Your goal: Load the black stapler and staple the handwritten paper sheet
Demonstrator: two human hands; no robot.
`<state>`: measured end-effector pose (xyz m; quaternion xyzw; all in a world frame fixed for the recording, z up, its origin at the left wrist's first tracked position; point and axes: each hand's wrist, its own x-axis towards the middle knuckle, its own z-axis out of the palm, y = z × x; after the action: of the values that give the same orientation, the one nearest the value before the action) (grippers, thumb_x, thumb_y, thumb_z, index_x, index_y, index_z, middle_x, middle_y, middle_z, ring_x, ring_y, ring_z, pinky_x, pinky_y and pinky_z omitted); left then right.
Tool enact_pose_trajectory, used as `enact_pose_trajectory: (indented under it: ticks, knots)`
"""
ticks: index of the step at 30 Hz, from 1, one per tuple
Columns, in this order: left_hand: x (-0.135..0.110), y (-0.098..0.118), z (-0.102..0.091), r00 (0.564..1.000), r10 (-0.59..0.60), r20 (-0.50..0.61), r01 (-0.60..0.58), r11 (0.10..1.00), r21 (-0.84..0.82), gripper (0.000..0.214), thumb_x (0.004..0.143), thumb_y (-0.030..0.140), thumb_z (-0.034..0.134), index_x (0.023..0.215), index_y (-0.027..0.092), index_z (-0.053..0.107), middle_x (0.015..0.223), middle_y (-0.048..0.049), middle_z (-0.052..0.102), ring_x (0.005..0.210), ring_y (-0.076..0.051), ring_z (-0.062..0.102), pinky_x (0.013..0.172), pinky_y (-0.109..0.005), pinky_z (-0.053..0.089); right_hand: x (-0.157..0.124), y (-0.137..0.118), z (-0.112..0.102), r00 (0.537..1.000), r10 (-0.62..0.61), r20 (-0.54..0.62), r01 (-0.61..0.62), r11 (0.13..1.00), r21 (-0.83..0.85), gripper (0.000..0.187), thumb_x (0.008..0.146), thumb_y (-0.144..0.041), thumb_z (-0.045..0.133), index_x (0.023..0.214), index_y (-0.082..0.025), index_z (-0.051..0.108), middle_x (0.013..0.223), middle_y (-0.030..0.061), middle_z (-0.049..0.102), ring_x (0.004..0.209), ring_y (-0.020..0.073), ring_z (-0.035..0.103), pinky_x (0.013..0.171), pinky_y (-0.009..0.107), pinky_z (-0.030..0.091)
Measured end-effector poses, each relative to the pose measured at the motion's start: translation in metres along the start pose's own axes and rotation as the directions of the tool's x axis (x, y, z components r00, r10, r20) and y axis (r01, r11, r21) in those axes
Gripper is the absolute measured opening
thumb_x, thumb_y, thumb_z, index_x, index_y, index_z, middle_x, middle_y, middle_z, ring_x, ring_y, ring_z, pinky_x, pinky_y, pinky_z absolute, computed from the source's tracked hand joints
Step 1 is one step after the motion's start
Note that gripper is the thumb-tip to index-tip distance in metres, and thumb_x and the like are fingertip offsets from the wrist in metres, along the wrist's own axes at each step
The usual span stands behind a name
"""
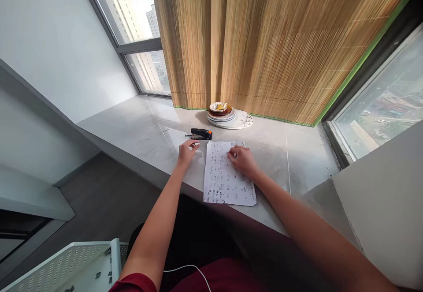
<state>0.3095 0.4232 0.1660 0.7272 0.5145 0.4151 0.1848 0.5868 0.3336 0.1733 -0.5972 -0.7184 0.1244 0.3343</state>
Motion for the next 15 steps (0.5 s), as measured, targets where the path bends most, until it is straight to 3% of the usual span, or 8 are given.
enact_pose_trajectory:
  ticks: [4,7,10,12,15]
  knots:
    - [-0.003,0.008,0.023,0.974,0.043,0.224,-0.047,0.999,0.01,0.016,0.093,0.03,0.067,0.099,0.022,0.079,0.091,-0.003,0.076,0.083,-0.02,0.067,0.081,-0.032,0.052,-0.003,-0.012,-0.009,0.993,-0.008,-0.121,0.011,1.0,0.025,0.027,0.1,-0.033,0.052,0.083,-0.022,0.07,0.085,0.0047,0.07,0.079,0.0203,0.062,0.083,0.036,0.042]
    - [-0.003,0.006,0.026,0.958,0.092,0.272,-0.108,0.993,0.045,0.012,0.093,0.025,0.066,0.095,0.022,0.077,0.089,-0.0021,0.073,0.082,-0.019,0.065,0.082,-0.031,0.051,0.01,-0.026,-0.014,0.996,-0.024,-0.091,0.021,0.999,-0.032,0.023,0.1,-0.034,0.054,0.09,-0.023,0.072,0.087,0.0044,0.071,0.078,0.02,0.062,0.08,0.035,0.042]
    - [-0.006,0.009,0.023,0.955,0.158,0.25,-0.178,0.982,0.058,0.01,0.095,0.025,0.065,0.098,0.021,0.074,0.096,-0.0044,0.073,0.089,-0.02,0.066,0.086,-0.033,0.051,0.05,-0.041,-0.008,0.996,-0.089,-0.006,0.088,0.992,-0.089,0.015,0.096,-0.031,0.062,0.104,-0.023,0.073,0.095,0.0054,0.072,0.085,0.0219,0.063,0.078,0.034,0.043]
    - [-0.009,0.014,0.02,0.935,0.237,0.262,-0.262,0.963,0.062,0.011,0.097,0.025,0.064,0.102,0.022,0.073,0.105,-0.0064,0.074,0.102,-0.023,0.066,0.094,-0.036,0.05,0.087,-0.048,0.004,0.993,-0.117,-0.005,0.116,0.99,-0.08,0.02,0.097,-0.029,0.063,0.113,-0.021,0.071,0.104,0.0076,0.072,0.095,0.0234,0.064,0.082,0.034,0.045]
    - [-0.013,0.023,0.018,0.858,0.324,0.399,-0.37,0.928,0.043,0.013,0.099,0.024,0.061,0.106,0.025,0.072,0.121,-0.0066,0.075,0.122,-0.026,0.063,0.106,-0.041,0.045,0.138,-0.057,0.033,0.984,-0.162,0.072,0.167,0.984,-0.068,0.046,0.091,-0.031,0.076,0.133,-0.016,0.063,0.127,0.0135,0.067,0.117,0.0273,0.059,0.094,0.034,0.046]
